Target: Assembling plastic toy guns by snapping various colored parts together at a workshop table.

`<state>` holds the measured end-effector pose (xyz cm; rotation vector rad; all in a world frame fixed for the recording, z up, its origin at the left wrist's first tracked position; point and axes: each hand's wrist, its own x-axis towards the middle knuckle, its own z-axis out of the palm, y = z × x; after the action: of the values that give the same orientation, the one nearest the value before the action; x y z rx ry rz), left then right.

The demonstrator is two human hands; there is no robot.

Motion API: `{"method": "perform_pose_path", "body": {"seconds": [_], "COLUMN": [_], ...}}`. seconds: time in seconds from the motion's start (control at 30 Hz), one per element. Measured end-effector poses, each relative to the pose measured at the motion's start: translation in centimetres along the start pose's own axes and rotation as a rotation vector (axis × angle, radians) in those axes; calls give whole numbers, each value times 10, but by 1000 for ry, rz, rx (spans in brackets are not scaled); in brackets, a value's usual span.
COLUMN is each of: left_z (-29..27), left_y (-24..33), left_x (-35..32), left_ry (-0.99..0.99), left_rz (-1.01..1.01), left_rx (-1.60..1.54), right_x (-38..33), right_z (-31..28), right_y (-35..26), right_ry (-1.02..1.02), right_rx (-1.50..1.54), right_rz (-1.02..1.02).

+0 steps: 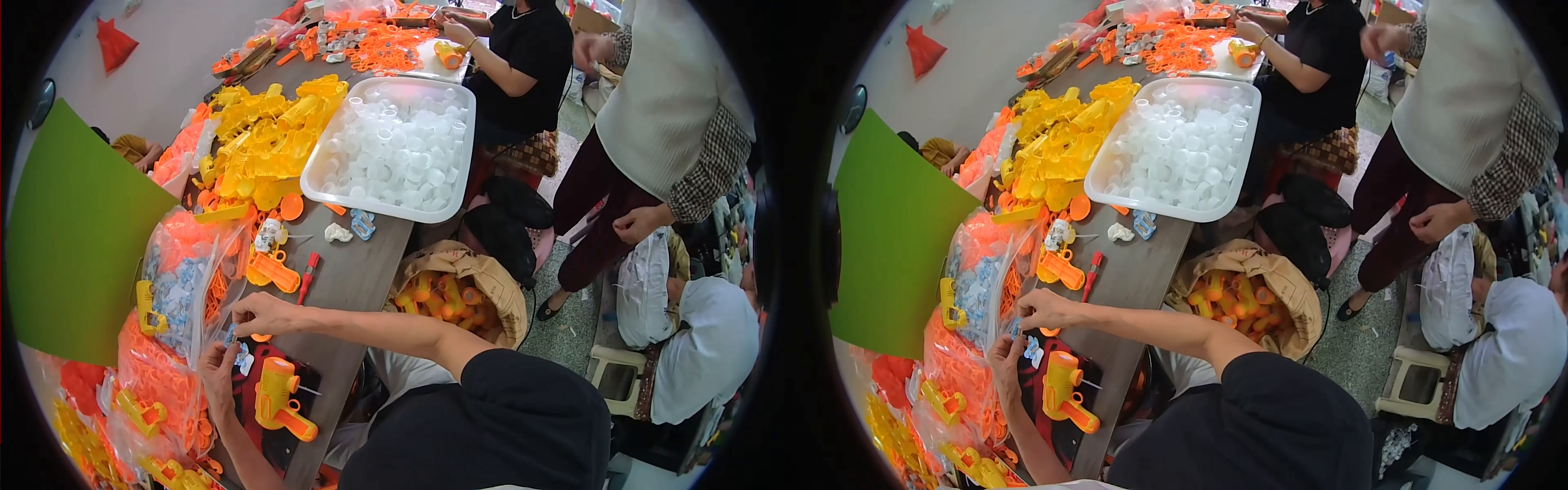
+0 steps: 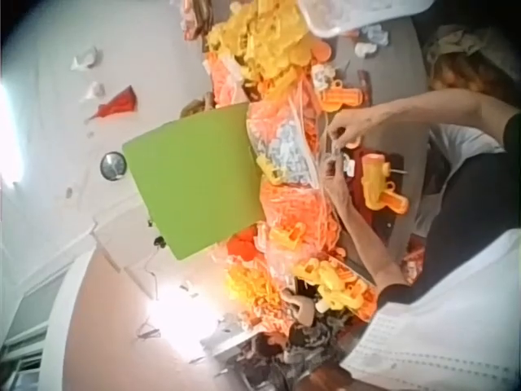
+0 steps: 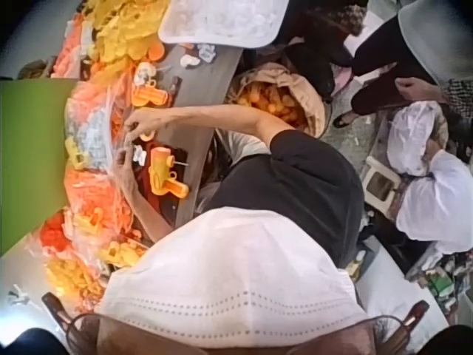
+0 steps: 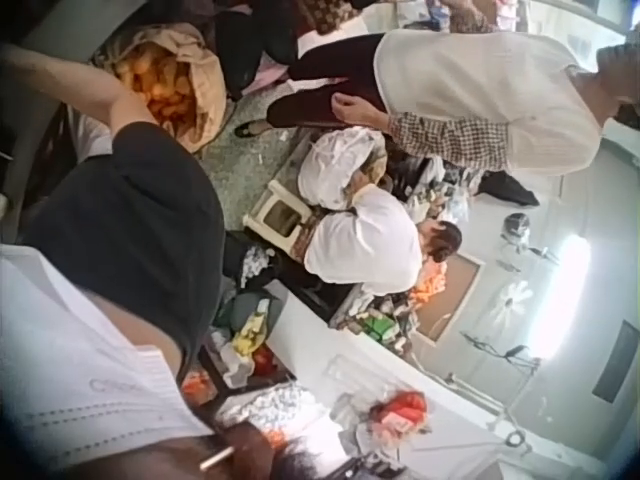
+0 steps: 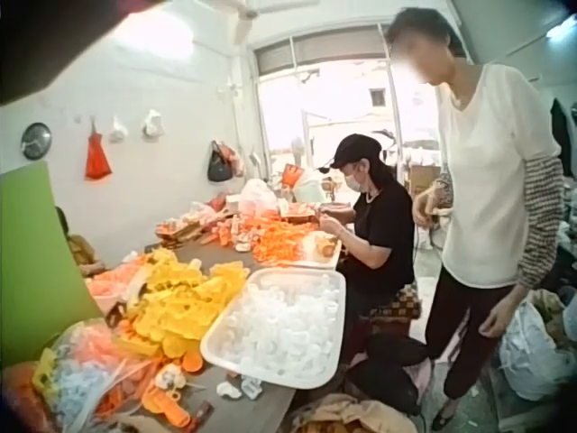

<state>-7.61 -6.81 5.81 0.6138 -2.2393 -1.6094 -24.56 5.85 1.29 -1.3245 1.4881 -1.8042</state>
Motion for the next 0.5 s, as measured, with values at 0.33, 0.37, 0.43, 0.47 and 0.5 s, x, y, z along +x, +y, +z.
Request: {"method": "perform_pose_path", "body": {"seconds": [0.33,0.37,0.43,0.47,0.5], "left_z": [54,59,72,77,80], "left_y": [43,41,44,46,50], "left_x": [18,21,28,31,33], "left_ry": [-331,-398,-561,-563,-588], "left_rz": [44,68,106,107,112], "left_rx": [-150,-233,-425,-426,-384], "right_x": [-42,-47,-56,-61,-64], "right_z": [-69,-71,-75,-79,-83], "right_y": [-30,-29,-30,-31,-32], "right_ry": [-117,-181,-281,-278,-267], "right_rx": [302,453,735,734,796], "right_rz": [242,302,414,414,437]}}
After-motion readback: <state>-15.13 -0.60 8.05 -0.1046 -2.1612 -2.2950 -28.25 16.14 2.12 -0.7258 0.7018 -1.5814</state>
